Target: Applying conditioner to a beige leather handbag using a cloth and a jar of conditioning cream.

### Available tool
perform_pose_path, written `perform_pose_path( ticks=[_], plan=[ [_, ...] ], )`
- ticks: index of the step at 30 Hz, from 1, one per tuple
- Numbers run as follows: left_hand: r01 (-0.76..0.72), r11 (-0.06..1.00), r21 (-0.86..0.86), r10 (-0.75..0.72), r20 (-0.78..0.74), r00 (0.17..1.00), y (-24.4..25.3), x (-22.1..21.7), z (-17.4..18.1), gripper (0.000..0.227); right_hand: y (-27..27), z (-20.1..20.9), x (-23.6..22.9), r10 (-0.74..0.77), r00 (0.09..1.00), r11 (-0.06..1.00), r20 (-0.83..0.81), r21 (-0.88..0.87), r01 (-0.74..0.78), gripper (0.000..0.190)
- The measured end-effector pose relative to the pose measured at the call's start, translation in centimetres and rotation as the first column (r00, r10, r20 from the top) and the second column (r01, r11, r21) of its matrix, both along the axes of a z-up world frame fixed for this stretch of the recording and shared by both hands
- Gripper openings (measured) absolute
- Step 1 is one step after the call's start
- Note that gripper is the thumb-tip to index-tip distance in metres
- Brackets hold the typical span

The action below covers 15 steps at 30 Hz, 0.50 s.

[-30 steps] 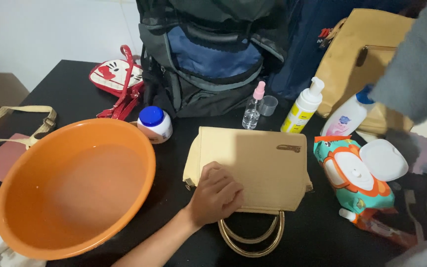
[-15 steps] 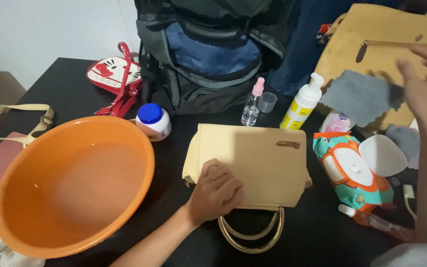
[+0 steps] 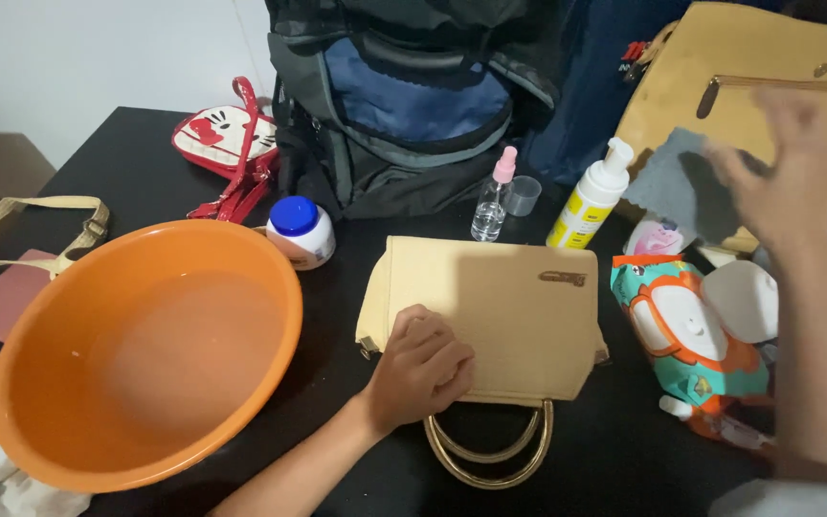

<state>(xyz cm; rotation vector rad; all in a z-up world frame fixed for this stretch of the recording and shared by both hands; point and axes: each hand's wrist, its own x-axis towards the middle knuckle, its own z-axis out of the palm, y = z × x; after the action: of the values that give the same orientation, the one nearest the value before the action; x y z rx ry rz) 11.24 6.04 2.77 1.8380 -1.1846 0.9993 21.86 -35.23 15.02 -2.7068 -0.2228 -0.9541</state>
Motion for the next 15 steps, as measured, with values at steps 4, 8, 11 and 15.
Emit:
perform_pose_path(
  ticks=[4, 8, 11, 15],
  plan=[
    [0.007, 1.0, 0.013, -0.007, -0.003, 1.0, -0.3, 0.0, 0.1, 0.013, 6.9, 2.9, -3.3, 0.268, 0.8, 0.963, 0.537, -0.155, -0.219, 0.027],
    [-0.009, 1.0, 0.011, 0.009, 0.008, 1.0, -0.4, 0.0, -0.2, 0.015, 13.4, 2.3, -3.2, 0.354, 0.821, 0.922, 0.447, -0.022, -0.386, 0.026],
    [0.01, 1.0, 0.026, -0.009, -0.015, 1.0, 0.0, 0.1, -0.3, 0.01, 14.9, 1.4, -2.1, 0.451, 0.785, 0.887, 0.425, -0.112, -0.449, 0.031],
    [-0.015, 0.999, 0.028, 0.015, -0.012, 1.0, 0.3, -0.1, 0.3, 0.015, 13.0, 3.3, -5.1, 0.411, 0.792, 0.911, 0.452, -0.161, -0.38, 0.032]
  ],
)
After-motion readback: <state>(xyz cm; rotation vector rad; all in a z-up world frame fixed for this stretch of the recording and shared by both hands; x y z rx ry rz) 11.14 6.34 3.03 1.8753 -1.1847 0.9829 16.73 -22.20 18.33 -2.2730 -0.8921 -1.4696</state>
